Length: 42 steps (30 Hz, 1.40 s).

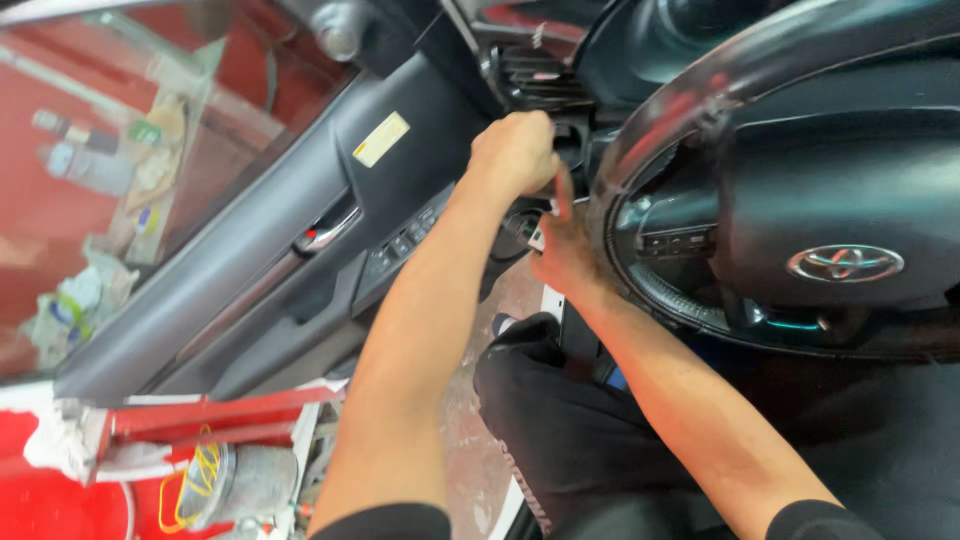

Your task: The person crouches at the open driver's door of a car and cleans the interior. They spray cleaning liquid from a bottle onto the dashboard and vents, wipe the surfaces with a cloth, and use a toothbrush to scrub crevices around the air vents and dashboard, working across different areas of the driver's side interior.

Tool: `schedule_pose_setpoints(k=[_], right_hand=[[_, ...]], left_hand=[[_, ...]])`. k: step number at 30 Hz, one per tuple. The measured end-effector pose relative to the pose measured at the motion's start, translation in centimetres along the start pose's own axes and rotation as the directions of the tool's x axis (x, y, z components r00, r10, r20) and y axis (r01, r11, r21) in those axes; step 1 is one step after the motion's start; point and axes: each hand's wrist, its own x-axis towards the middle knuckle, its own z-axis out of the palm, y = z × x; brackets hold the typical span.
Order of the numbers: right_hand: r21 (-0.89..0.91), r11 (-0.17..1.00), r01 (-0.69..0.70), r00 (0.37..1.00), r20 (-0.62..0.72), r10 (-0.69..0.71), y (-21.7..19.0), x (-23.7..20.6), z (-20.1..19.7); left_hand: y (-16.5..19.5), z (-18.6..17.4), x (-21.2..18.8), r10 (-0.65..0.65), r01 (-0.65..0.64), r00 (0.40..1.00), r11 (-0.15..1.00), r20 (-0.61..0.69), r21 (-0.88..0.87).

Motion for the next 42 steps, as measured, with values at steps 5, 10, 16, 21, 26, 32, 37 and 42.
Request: schedule_pose_setpoints(k=[5,10,16,21,26,32,37,42], right_hand=[[-0.096,0.992,-0.078,0.994,0.064,0.084,-0.1,0.3,-0.6],[-0.022,0.998,0.062,0.997,0.051,-0.061,-2.4,-1.0,-2.6],[-0.133,0.982,-0.135,0.956,0.243,0.165,-3.8,-5.0,-4.2],[0.188,0.981,0.050,0.996,-0.086,-0.034,-1.7,-1.0,-2.1],[0.060,0.998,0.012,0.997,-0.082,-0.007,0.5,-0.1,-0.5],[0.098,0.947,-0.307,0.948,0.122,0.294,1.0,-0.3,0.4],[0.097,0.986,0.132,0.981,-0.154,-0.116,-1.3,-1.5,-2.2],[0.413,0.860,-0.299,0.945,0.004,0.326,-6.5,-5.6,-3.7]], left_hand=[[-1.7,0.9,-3.0,0.037,-0.079,0.970,0.982,-0.239,-0.170],[-8.5,3.5,-12.1,-0.446,-0.075,0.841,0.466,-0.307,-0.882],[-8.6,7.6,-13.3,-0.579,-0.137,0.762,0.293,-0.290,-0.946],[-3.8,4.8,-8.7,-0.168,-0.076,0.795,0.925,-0.582,-0.371],[-1.0,3.2,-1.7,0.217,-0.183,0.918,0.974,-0.332,0.130],[1.7,0.2,0.9,0.147,-0.137,0.977,0.988,-0.156,0.076],[-2.4,-2.2,-7.5,-0.156,-0.041,0.887,0.911,-0.435,-0.411],[-6.9,7.7,-19.2,-0.604,-0.488,0.715,-0.069,-0.353,-0.870]])
